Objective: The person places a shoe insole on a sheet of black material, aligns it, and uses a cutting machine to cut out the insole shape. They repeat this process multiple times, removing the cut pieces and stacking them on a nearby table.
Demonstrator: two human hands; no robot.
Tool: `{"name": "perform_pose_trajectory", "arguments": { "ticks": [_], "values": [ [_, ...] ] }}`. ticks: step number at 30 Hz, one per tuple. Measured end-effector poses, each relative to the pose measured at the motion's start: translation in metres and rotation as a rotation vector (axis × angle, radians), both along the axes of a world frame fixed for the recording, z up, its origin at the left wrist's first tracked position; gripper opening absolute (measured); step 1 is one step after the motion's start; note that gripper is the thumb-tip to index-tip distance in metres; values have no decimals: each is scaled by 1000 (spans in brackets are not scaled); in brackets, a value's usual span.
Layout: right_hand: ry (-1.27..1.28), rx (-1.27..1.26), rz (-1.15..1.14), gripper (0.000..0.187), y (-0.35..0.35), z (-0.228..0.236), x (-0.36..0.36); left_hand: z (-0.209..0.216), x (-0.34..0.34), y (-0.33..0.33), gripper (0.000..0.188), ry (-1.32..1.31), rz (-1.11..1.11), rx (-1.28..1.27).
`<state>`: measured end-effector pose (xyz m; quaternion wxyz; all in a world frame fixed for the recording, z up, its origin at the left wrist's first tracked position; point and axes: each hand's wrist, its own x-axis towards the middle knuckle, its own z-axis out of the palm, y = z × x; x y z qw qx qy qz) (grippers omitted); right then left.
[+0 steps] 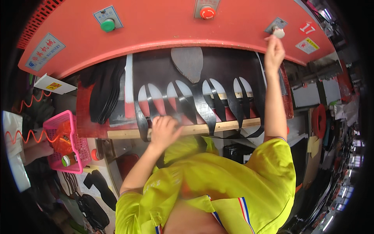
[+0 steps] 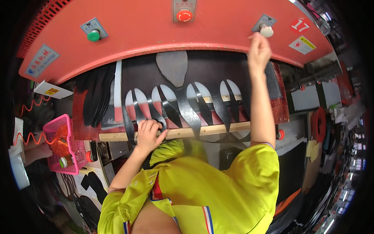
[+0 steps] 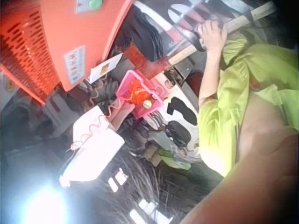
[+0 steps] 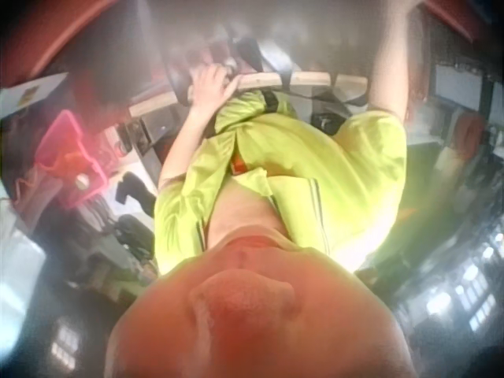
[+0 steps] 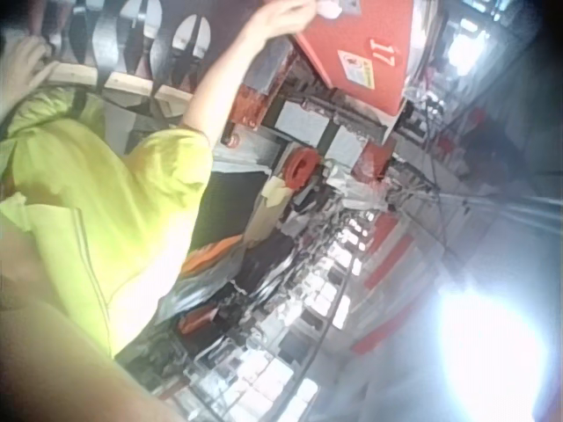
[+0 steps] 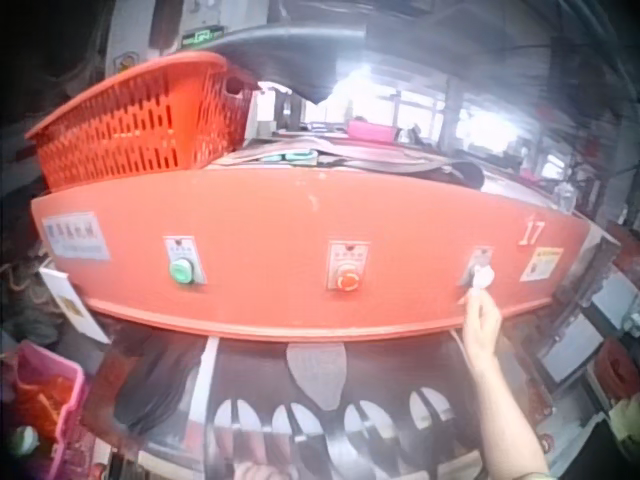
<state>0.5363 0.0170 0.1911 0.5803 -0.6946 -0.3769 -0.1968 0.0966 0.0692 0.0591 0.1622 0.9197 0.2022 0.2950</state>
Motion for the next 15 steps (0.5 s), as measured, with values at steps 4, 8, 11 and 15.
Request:
{"name": "perform_pose_trajectory", "arguments": {
  "ticks": [4, 8, 11, 15],
  "values": [
    [-433, -242, -178, 35, 12, 18, 48, -9, 39, 49, 25, -119, 38, 91],
    [76, -313, 265, 28, -24, -32, -23, -16, 73, 86, 21, -110, 137, 111],
    [-15, -636, 447, 18, -38, -99, -107, -19, 76, 91, 22, -71, 150, 124],
    [-199, -719, 245, 20, -43, -138, -147, -16, 69, 91, 20, -99, 135, 14]
  ]
}}
